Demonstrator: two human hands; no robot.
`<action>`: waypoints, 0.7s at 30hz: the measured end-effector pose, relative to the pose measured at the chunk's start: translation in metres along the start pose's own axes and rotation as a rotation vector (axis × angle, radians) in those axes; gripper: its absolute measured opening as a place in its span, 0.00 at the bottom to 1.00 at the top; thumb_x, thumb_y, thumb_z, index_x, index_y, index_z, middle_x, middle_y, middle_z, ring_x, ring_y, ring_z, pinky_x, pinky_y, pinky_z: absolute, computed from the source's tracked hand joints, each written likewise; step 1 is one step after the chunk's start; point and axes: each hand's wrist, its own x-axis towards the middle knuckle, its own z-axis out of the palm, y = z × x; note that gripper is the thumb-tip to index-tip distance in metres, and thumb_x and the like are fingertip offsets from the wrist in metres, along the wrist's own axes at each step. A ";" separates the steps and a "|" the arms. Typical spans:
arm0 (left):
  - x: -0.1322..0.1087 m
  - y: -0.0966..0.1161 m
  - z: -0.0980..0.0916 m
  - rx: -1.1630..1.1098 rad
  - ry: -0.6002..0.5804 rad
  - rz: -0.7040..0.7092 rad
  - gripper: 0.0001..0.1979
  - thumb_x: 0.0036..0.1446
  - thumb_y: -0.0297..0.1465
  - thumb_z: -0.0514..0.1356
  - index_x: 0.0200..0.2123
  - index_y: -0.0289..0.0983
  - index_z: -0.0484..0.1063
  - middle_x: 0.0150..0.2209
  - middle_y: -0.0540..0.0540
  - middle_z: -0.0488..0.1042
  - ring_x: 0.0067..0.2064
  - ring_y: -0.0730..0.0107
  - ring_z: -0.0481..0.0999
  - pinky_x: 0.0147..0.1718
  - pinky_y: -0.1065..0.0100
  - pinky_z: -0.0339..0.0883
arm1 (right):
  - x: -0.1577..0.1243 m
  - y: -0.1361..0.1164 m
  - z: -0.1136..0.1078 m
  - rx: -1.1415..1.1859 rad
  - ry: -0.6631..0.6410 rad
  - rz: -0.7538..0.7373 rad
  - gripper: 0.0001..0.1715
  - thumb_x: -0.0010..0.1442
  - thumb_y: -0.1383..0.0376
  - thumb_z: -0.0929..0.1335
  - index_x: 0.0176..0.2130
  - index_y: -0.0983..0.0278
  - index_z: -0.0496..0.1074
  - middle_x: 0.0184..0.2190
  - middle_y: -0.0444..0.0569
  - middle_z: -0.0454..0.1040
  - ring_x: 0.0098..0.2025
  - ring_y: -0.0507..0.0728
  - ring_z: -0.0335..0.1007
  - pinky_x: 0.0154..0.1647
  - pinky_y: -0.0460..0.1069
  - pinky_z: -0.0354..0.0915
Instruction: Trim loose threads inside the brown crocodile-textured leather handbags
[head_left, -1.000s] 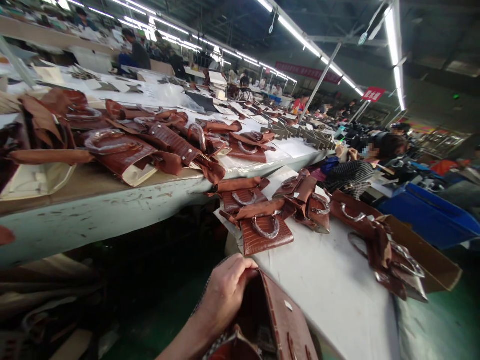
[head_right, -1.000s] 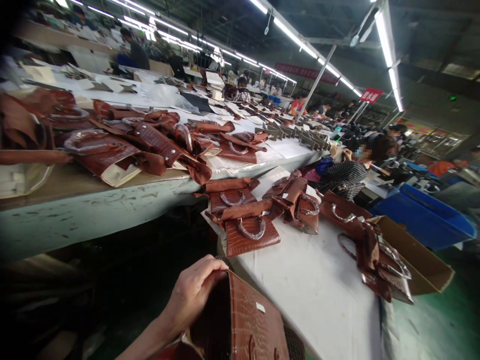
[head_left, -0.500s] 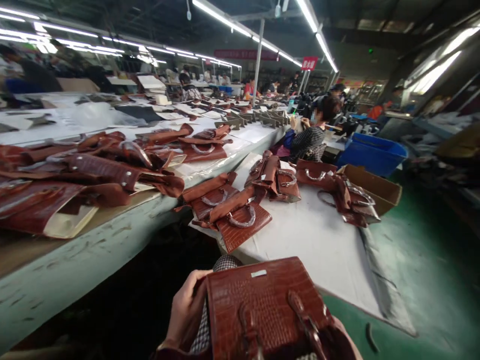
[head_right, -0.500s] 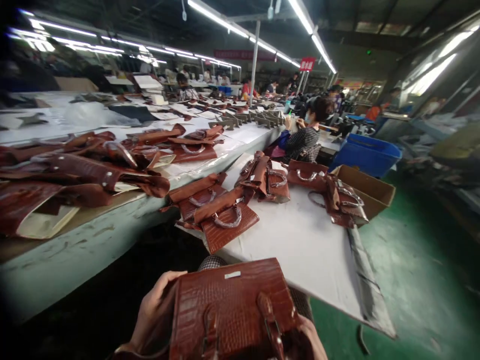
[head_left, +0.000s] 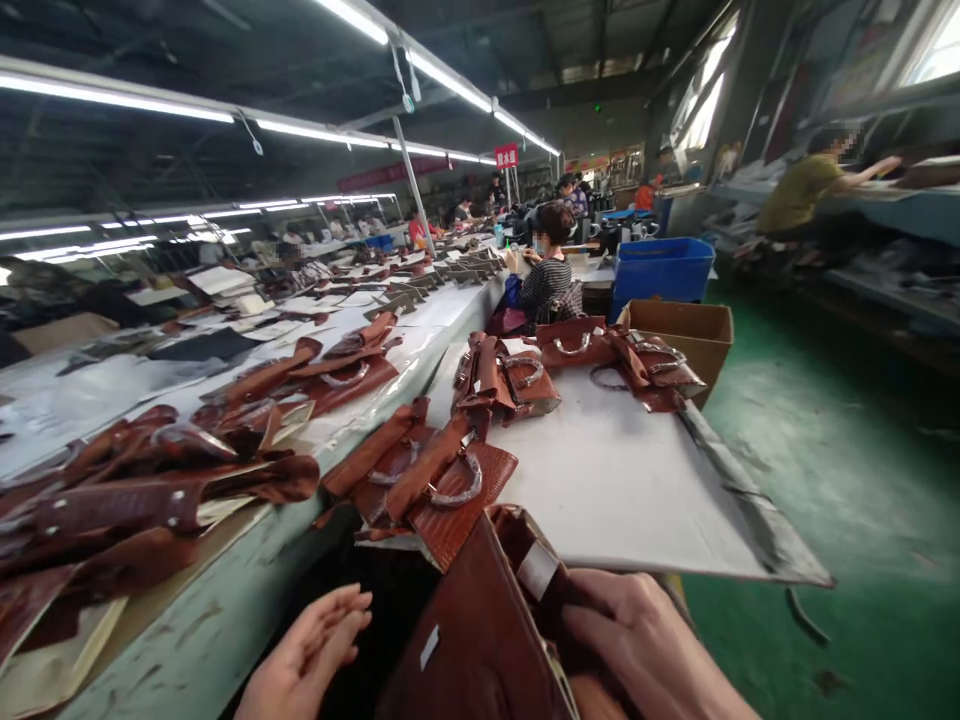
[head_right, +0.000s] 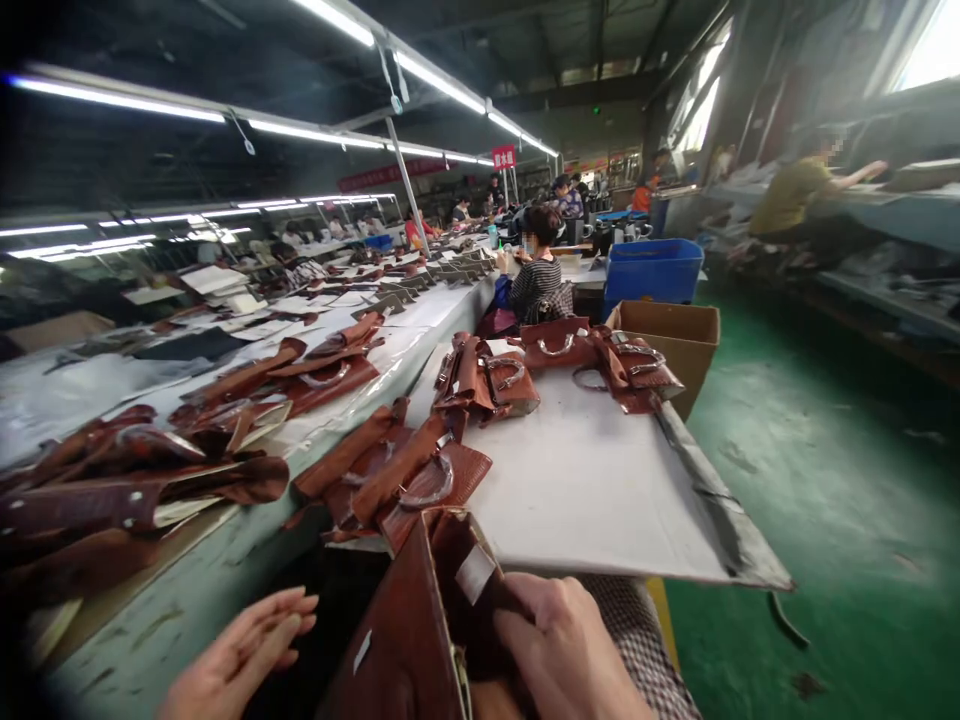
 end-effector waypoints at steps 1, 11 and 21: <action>-0.003 0.028 -0.003 0.030 -0.013 0.092 0.32 0.46 0.54 0.63 0.47 0.38 0.70 0.49 0.40 0.77 0.52 0.50 0.75 0.47 0.59 0.74 | 0.001 -0.005 0.000 -0.049 -0.014 -0.024 0.15 0.54 0.66 0.61 0.30 0.65 0.76 0.29 0.45 0.76 0.34 0.57 0.71 0.34 0.46 0.61; -0.027 0.208 0.057 0.874 -0.358 0.555 0.17 0.42 0.33 0.69 0.36 0.41 0.69 0.37 0.51 0.74 0.37 0.63 0.73 0.32 0.69 0.59 | 0.009 -0.020 0.015 -0.326 -0.111 -0.122 0.14 0.57 0.67 0.61 0.35 0.60 0.76 0.29 0.49 0.79 0.32 0.58 0.74 0.32 0.47 0.59; -0.002 0.173 0.047 0.751 -0.553 0.252 0.11 0.39 0.22 0.59 0.28 0.39 0.63 0.23 0.56 0.65 0.26 0.74 0.61 0.24 0.71 0.44 | 0.012 -0.005 0.022 -0.440 -0.094 -0.120 0.14 0.55 0.68 0.60 0.32 0.59 0.74 0.28 0.46 0.77 0.33 0.60 0.74 0.31 0.50 0.55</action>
